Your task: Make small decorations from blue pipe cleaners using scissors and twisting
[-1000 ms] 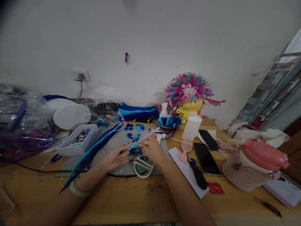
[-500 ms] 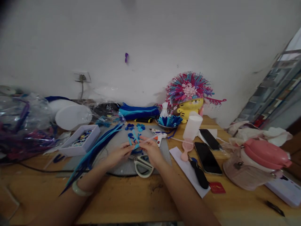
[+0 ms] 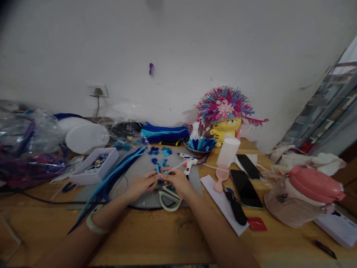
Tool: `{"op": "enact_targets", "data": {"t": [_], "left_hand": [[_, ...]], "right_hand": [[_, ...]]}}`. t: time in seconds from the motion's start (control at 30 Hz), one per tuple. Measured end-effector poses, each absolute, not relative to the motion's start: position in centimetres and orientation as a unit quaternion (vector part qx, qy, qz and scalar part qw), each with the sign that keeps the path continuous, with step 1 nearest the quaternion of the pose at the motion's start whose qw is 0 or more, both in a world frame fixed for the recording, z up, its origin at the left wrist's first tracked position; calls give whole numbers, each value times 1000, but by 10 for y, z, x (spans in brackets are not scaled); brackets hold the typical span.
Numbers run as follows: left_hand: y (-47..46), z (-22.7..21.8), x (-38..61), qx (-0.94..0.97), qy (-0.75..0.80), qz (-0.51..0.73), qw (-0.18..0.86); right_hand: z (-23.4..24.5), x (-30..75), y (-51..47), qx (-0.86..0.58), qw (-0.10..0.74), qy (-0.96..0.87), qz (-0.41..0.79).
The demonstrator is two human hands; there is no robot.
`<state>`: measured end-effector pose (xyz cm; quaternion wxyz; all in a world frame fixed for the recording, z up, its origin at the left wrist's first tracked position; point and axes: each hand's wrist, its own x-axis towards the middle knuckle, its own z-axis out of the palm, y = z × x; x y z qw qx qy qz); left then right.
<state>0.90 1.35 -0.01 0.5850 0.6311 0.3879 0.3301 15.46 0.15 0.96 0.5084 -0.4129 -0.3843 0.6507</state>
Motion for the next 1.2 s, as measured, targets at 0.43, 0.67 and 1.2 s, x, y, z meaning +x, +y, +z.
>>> {"op": "enact_targets", "data": {"t": [0.43, 0.67, 1.2], "left_hand": [[32, 24, -30, 796, 441, 291, 295], [52, 19, -65, 847, 512, 143, 10], [18, 10, -10, 889, 376, 250, 78]], "right_hand": [[29, 189, 17, -371, 719, -253, 531], [30, 205, 23, -356, 769, -227, 480], [18, 150, -3, -349, 589, -294, 667]]}}
